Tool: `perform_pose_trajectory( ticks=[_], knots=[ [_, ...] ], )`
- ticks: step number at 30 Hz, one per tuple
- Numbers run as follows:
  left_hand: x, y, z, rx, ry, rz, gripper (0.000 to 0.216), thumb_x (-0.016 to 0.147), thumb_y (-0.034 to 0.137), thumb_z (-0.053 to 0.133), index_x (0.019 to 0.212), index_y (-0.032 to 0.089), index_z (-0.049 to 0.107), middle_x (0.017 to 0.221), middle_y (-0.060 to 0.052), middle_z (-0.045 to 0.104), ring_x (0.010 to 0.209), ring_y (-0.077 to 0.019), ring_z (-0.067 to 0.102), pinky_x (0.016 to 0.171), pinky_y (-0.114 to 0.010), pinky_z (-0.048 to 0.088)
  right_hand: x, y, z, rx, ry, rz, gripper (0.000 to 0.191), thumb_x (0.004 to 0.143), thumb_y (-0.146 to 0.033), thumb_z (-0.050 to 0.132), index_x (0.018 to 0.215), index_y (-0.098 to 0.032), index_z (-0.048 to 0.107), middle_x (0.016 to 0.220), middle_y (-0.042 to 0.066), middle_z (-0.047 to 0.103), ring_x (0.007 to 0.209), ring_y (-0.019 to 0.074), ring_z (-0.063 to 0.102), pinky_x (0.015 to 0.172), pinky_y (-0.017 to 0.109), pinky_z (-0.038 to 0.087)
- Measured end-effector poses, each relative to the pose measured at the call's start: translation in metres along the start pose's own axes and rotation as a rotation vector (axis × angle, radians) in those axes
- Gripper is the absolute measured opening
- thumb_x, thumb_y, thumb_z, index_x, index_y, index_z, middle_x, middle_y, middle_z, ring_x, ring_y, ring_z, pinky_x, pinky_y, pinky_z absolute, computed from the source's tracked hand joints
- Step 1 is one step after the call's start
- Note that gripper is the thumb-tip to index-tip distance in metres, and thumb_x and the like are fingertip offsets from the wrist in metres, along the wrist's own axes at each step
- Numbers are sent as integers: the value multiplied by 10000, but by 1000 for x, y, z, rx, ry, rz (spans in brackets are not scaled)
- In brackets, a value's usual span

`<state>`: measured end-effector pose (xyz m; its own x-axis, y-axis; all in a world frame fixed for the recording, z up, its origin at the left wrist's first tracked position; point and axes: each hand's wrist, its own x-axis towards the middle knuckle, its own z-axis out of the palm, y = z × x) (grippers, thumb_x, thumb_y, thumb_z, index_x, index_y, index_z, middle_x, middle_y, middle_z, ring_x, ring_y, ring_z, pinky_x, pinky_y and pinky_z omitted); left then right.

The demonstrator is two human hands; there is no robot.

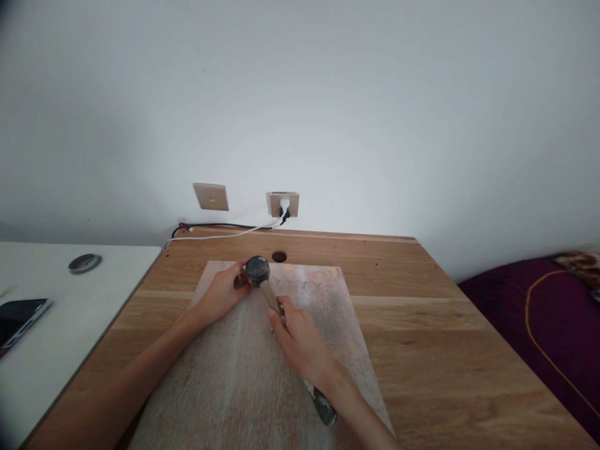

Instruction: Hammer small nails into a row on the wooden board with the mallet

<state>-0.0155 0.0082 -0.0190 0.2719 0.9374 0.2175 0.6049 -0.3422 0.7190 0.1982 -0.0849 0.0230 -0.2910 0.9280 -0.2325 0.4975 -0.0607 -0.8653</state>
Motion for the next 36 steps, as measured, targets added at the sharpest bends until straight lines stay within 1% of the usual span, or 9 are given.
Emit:
perform_pose_trajectory(
  ticks=[5,9,11,13,17,19,30,33,36],
  knots=[
    [0,-1,-2,101,28,39,480,784,88,660,1252,180,608,961,-46,747,815,-206,708,731,-304,558,-1,3,0,10,10,-8,289,1060,-441,409,1158,-196,527,654,-66,515,397,91,465,383,214,349],
    [-12,11,-5,240,19,148,221,833,108,614,1044,172,635,975,-90,703,914,-257,676,813,-383,542,-5,7,-5,91,54,14,329,1048,-487,412,1175,-200,513,626,-85,479,379,89,441,338,196,357],
    [-21,23,-6,281,-71,270,165,862,114,624,1000,200,653,1012,-83,715,998,-262,670,910,-404,519,-7,8,-11,126,114,17,343,1040,-519,412,1149,-208,506,615,-96,454,376,87,432,318,185,360],
    [-29,36,-4,322,-205,455,202,910,125,645,1076,238,669,1091,-53,738,1083,-234,666,975,-366,493,-11,9,-18,137,167,9,346,1032,-540,422,1113,-212,499,637,-93,467,377,79,431,307,179,362],
    [-41,52,0,582,-367,913,241,1015,139,578,1217,249,647,1234,-38,742,1140,-184,664,919,-299,501,-17,9,-30,156,204,-14,350,1019,-558,441,1054,-215,497,660,-91,475,370,64,418,296,169,354],
    [-44,53,1,658,-374,994,199,1033,150,553,1177,222,670,1218,-46,753,1093,-183,681,878,-298,510,-19,10,-32,178,206,-16,353,1015,-561,452,1072,-216,499,679,-89,479,373,60,420,296,164,352],
    [-45,54,4,630,-340,953,205,1021,146,568,878,203,704,910,-24,753,894,-176,681,812,-293,506,-15,15,-25,168,172,-19,403,997,-622,460,1009,-221,500,628,-97,468,349,61,398,284,169,346],
    [-41,46,-1,535,-261,822,176,981,127,607,846,212,680,870,-10,739,875,-170,680,870,-301,507,-16,15,-23,165,156,-8,400,998,-616,465,1032,-220,506,611,-99,461,352,68,399,289,174,353],
    [-31,26,-8,432,-98,570,101,929,116,627,888,191,681,912,-42,747,906,-197,692,872,-333,530,-15,16,-20,162,143,-15,388,1007,-602,455,1035,-219,508,620,-93,465,361,73,419,294,178,355]
  ],
)
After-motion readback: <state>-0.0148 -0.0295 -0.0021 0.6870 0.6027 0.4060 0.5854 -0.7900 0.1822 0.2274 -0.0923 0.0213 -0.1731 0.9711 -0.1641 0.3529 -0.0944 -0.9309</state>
